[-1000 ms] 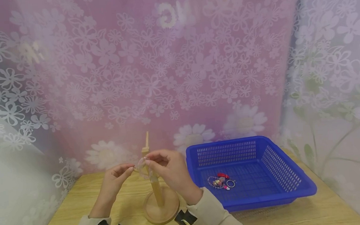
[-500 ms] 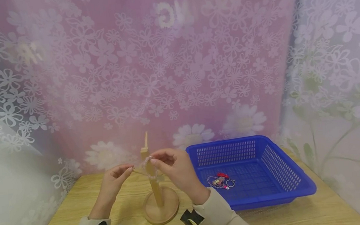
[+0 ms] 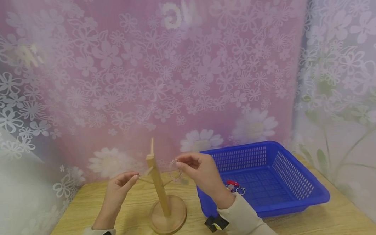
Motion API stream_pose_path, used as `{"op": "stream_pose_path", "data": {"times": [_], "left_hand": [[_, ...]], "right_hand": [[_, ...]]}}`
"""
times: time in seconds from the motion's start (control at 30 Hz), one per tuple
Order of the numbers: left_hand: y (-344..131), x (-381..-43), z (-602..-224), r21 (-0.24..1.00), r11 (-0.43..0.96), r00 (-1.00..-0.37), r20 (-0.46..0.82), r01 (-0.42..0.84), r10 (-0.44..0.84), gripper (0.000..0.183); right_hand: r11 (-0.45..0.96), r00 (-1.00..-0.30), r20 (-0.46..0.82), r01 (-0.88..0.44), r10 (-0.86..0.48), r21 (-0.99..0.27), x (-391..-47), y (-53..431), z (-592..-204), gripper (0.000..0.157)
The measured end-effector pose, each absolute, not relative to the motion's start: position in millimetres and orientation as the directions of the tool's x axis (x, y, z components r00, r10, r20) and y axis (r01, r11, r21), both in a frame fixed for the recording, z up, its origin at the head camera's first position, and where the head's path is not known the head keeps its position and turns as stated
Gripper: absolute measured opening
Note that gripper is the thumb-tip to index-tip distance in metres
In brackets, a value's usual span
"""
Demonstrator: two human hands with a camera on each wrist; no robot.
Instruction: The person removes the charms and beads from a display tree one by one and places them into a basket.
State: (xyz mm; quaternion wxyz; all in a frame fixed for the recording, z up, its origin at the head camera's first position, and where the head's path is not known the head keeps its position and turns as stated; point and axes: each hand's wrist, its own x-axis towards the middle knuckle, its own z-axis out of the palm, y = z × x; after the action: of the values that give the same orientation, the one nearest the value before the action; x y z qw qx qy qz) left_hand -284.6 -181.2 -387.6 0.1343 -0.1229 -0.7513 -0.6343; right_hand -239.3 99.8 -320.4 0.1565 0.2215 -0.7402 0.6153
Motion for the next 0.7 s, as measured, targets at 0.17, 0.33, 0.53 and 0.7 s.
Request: {"op": "stream_pose_path", "data": {"times": [0.17, 0.33, 0.53, 0.7], "left_hand": [[-180.9, -285.3, -388.9, 0.917, 0.168, -0.931, 0.365, 0.362, 0.012, 0.022], [-181.5, -286.1, -390.0, 0.912, 0.175, -0.927, 0.374, 0.37, 0.01, 0.022], [-181.6, -286.3, -389.6, 0.911, 0.178, -0.925, 0.379, 0.373, -0.001, 0.021], [-181.2, -287.5, -391.2, 0.91, 0.18, -0.925, 0.38, 0.373, -0.005, 0.02]], "right_hand": [[0.218, -0.867, 0.484, -0.499, -0.12, -0.839, -244.3, 116.6, -327.4, 0.021], [0.272, -0.88, 0.46, -0.475, -0.12, -0.837, -249.8, 131.6, -334.3, 0.022], [0.325, -0.897, 0.427, -0.44, -0.116, -0.837, -256.5, 144.2, -343.5, 0.025], [0.357, -0.908, 0.397, -0.417, -0.131, -0.836, -260.6, 151.6, -348.2, 0.026]]}}
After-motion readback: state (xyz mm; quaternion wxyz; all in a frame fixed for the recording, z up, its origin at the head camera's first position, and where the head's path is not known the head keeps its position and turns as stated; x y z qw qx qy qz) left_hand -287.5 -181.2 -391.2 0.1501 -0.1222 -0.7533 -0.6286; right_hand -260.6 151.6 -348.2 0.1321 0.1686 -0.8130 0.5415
